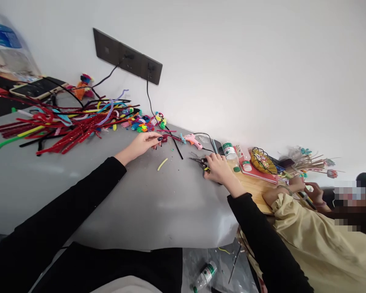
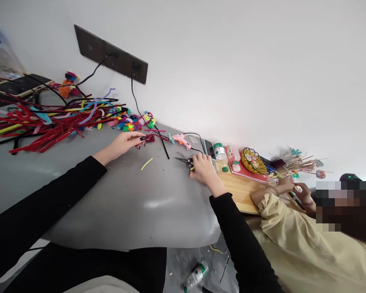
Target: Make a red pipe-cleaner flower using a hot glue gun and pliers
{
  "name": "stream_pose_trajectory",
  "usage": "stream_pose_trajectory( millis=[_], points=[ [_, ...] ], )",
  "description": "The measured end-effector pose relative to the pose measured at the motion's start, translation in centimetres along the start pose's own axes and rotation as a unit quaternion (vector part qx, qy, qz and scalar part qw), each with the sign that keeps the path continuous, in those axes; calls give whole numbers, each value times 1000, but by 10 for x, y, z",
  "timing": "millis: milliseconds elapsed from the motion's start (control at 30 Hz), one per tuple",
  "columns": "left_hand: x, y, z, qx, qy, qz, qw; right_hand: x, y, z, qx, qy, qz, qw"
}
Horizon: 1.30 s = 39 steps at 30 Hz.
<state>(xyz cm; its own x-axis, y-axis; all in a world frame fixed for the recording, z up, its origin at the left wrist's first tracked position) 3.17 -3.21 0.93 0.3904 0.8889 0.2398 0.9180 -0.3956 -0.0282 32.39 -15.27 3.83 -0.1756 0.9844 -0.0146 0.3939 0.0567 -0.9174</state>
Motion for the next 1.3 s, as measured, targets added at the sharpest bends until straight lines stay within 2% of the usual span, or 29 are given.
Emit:
stream_pose_trajectory(
  millis=[67, 133, 200, 300, 367, 467, 500, 567, 600, 667, 733, 933, 1300],
  points=[
    [-13, 3, 1, 3, -11, -6, 1000, -7, -5, -9, 65, 29, -69, 995],
    [-27, 6, 4, 11, -22, -6, 1000, -18, -13, -19, 177, 69, -159, 969],
    [-38, 10, 7, 15, -29, -3, 999, -31, -23, -23, 291, 106, -261, 914],
    [-51, 11, 8, 37, -2, -39, 999, -45, -36, -16, 414, 176, -382, 807],
    [-57, 10, 3, 75, 51, -78, 993, -43, -40, 2, 479, 192, -399, 758],
    [-60, 10, -3, 101, 104, -99, 984, -26, -40, 39, 577, 172, -346, 719],
    [-60, 9, -2, 93, 96, -102, 986, -19, -39, 53, 596, 157, -312, 723],
    [-58, 6, 4, 61, 60, -109, 990, -6, -38, 81, 606, 117, -234, 752],
    [-58, 4, 6, 41, 43, -111, 992, -3, -39, 93, 598, 97, -215, 767],
    [-56, 2, 10, -1, 26, -112, 993, 0, -44, 111, 572, 61, -209, 791],
    [-56, 0, 12, -37, 27, -114, 992, 1, -45, 121, 554, 61, -206, 805],
    [-55, -1, 15, -88, 11, -122, 989, 4, -39, 126, 535, 134, -203, 809],
    [-53, -1, 22, -108, 8, -113, 988, 4, -42, 132, 574, 118, -151, 796]
  ],
)
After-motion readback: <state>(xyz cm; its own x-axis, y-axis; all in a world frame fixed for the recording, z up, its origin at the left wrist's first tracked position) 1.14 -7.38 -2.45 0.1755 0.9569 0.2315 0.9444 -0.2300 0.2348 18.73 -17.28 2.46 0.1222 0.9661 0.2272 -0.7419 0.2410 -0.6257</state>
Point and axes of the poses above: each hand's wrist, its own x-axis towards the middle knuckle, its own y-axis out of the palm, z = x × y, the point moved 6 cm from there along x, towards the middle knuckle, and after that the axes turned 2 degrees about -x, right-handed, at the moved point
